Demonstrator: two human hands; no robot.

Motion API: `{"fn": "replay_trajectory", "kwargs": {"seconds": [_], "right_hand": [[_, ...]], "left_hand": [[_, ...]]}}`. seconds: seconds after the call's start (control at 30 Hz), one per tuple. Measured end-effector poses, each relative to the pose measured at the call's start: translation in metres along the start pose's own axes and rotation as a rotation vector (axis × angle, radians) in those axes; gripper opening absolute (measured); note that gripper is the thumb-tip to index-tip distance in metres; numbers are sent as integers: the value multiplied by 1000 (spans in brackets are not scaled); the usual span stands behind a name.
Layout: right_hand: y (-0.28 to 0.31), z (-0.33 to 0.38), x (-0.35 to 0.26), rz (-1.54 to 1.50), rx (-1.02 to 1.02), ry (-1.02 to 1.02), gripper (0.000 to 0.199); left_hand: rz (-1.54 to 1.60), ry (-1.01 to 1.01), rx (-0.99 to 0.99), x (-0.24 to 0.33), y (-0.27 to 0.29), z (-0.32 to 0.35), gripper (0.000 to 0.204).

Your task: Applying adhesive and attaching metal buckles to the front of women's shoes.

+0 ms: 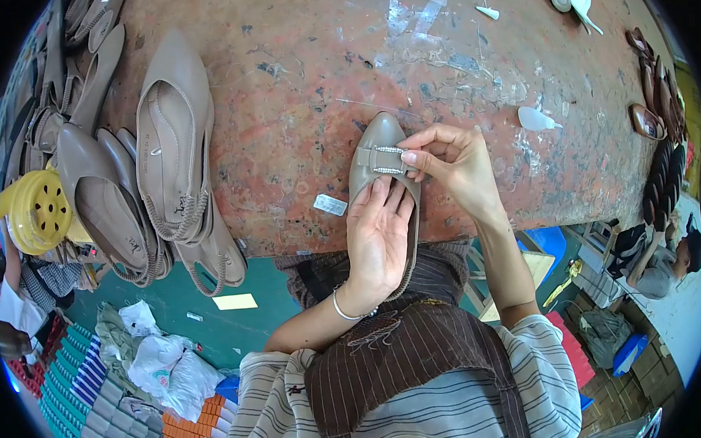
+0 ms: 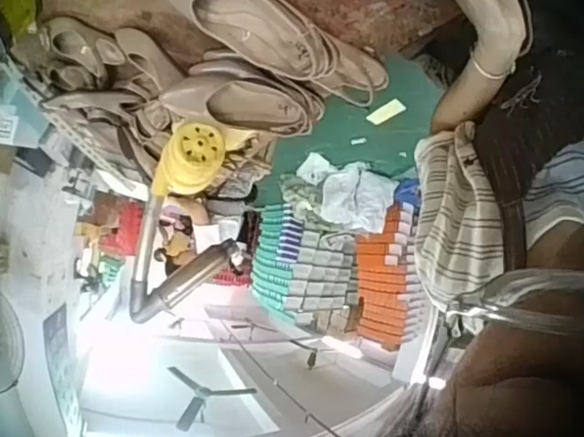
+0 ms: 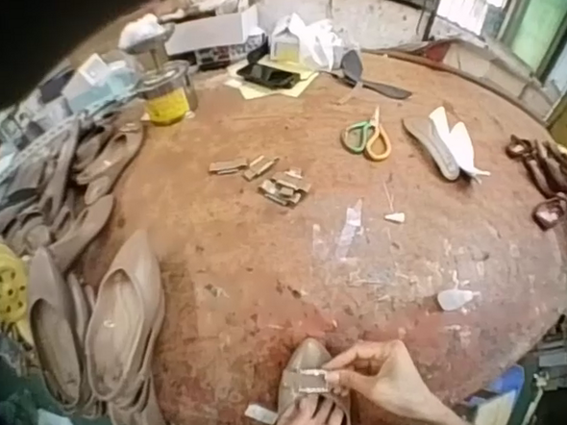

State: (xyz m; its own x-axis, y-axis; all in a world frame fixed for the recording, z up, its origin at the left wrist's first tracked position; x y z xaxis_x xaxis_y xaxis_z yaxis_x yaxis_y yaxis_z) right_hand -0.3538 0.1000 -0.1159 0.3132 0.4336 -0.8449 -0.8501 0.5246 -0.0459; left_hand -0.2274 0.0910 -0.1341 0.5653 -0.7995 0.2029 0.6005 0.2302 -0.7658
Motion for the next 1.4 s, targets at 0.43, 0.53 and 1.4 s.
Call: {"fn": "replay_trajectory", "kwargs": {"seconds": [0.43, 0.53, 1.4], "right_hand": [[-2, 4, -15, 273, 128, 94, 16], [-4, 6, -17, 342, 137, 135, 17], [64, 68, 54, 255, 592, 422, 13]], "left_hand": [[-37, 65, 133, 0, 3, -7, 28], [-110, 37, 168, 4, 9, -10, 23], [-575, -342, -388, 227, -209, 14, 4]]}}
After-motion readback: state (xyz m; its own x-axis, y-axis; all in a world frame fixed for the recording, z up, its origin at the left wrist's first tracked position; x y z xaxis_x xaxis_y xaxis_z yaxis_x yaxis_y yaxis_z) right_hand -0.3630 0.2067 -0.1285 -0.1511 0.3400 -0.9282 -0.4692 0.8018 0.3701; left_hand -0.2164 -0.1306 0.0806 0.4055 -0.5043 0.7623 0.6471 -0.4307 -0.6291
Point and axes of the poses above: each hand's wrist, its own z-axis away from the middle knuckle, its own y-axis out of the back of the hand, x = y × z, the point moved 8 cm from there along -z, towards the middle knuckle, and after that the axes turned 4 degrees about -y, right-handed, at the moved point
